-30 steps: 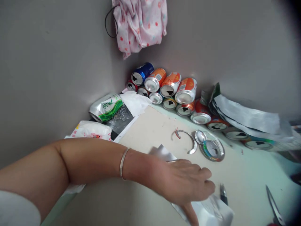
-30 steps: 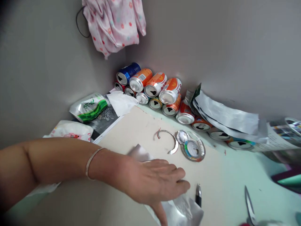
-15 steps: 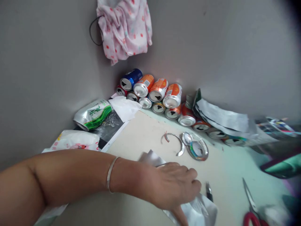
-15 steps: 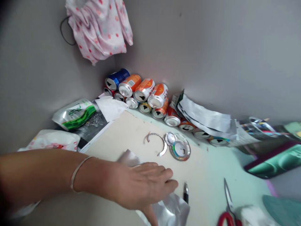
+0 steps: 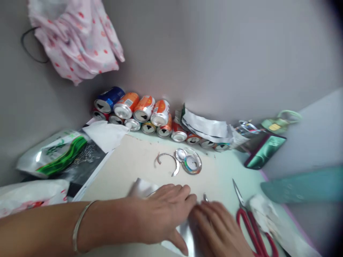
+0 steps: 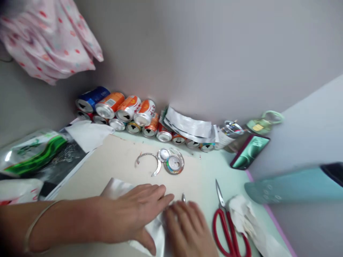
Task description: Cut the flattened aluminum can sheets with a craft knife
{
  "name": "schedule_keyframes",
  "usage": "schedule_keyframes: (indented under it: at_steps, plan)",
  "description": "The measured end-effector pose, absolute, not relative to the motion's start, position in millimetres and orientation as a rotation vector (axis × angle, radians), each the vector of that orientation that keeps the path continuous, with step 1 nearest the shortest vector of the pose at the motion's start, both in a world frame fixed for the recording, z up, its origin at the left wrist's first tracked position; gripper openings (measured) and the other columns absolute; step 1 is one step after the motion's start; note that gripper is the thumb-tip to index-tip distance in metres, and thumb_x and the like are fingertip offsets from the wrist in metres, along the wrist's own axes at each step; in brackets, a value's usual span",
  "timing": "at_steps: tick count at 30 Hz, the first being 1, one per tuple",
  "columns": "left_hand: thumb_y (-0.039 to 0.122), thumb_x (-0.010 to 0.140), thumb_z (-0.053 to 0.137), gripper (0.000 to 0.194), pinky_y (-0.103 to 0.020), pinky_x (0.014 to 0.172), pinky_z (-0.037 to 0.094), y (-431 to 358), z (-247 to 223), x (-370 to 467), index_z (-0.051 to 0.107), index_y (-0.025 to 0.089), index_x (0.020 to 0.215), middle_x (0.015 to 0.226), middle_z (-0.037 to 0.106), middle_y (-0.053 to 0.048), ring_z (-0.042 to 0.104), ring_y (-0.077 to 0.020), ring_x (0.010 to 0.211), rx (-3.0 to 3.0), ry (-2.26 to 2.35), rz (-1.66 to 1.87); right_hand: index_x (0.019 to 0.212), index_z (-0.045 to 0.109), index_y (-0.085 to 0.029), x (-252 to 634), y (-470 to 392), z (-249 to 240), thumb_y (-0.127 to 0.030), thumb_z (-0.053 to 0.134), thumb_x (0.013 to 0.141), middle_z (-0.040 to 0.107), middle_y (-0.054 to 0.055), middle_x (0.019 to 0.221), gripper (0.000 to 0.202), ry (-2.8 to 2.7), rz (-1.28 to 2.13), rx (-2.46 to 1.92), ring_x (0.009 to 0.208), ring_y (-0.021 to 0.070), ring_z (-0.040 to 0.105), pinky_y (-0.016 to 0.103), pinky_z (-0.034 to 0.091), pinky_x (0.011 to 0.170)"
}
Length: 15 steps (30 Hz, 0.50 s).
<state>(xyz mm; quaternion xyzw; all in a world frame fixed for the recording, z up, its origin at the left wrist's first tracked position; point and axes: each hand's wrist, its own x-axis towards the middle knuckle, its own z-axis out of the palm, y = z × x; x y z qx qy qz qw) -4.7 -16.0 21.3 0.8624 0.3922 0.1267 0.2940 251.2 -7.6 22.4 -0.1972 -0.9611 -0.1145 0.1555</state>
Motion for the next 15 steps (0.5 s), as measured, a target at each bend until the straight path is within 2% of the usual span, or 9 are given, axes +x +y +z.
schedule_keyframes:
  at_steps: [2,3,6,8,11,13,15]
  plan:
    - [0.055,0.074,0.088,0.082,-0.050,0.110,0.044,-15,16,-3,0.051,0.017,0.136,0.137,0.056,-0.019,0.055,-0.0370,0.129,2.237,1.050,0.331,0.124,0.071,-0.013,249,-8,29,-0.024,0.046,0.107,0.080,0.015,0.115,0.033,-2.625,-0.453,-0.760,0.105,0.0313,0.076,0.044,0.060,0.091]
    - [0.054,0.072,0.090,0.087,-0.052,0.112,0.042,-15,15,-2,0.050,0.016,0.139,0.139,0.055,-0.020,0.053,-0.0389,0.133,2.217,1.047,0.303,0.126,0.070,-0.013,249,-10,31,-0.022,0.048,0.106,0.079,0.015,0.117,0.032,-2.605,-0.457,-0.792,0.108,0.0305,0.075,0.043,0.059,0.093]
    - [0.047,0.075,0.090,0.090,-0.056,0.116,0.039,-13,19,1,0.046,0.013,0.146,0.147,0.050,-0.024,0.046,-0.0421,0.141,2.184,1.050,0.222,0.122,0.073,-0.023,246,-15,32,-0.020,0.048,0.108,0.082,0.005,0.107,0.029,-2.678,-0.316,-0.516,0.103,0.0210,0.076,0.031,0.058,0.097]
    - [0.045,0.078,0.088,0.088,-0.055,0.116,0.040,-12,24,2,0.044,0.014,0.148,0.149,0.050,-0.024,0.047,-0.0408,0.141,2.174,1.067,0.209,0.115,0.075,-0.024,244,-17,33,-0.029,0.045,0.110,0.083,0.003,0.099,0.031,-2.612,-0.263,-0.436,0.099,0.0220,0.076,0.037,0.057,0.098]
    - [0.046,0.072,0.092,0.091,-0.052,0.114,0.043,-11,29,3,0.048,0.014,0.145,0.143,0.055,-0.022,0.053,-0.0382,0.135,2.174,1.105,0.167,0.126,0.070,-0.014,249,-20,41,-0.023,0.051,0.107,0.080,0.014,0.116,0.029,-2.545,-0.389,-0.825,0.113,0.0315,0.073,0.049,0.055,0.101]
    - [0.047,0.070,0.093,0.089,-0.050,0.112,0.044,-11,30,3,0.051,0.014,0.142,0.140,0.057,-0.020,0.055,-0.0372,0.132,2.189,1.109,0.154,0.133,0.066,-0.015,253,-24,46,-0.019,0.052,0.104,0.077,0.016,0.123,0.033,-2.479,-0.341,-0.965,0.116,0.0313,0.071,0.045,0.057,0.100]
    - [0.048,0.072,0.092,0.089,-0.050,0.112,0.044,-11,29,2,0.050,0.016,0.143,0.142,0.056,-0.020,0.054,-0.0373,0.134,2.207,1.100,0.182,0.127,0.070,-0.021,251,-26,46,-0.019,0.054,0.103,0.080,0.009,0.113,0.029,-2.565,-0.285,-0.716,0.107,0.0259,0.075,0.038,0.058,0.097]
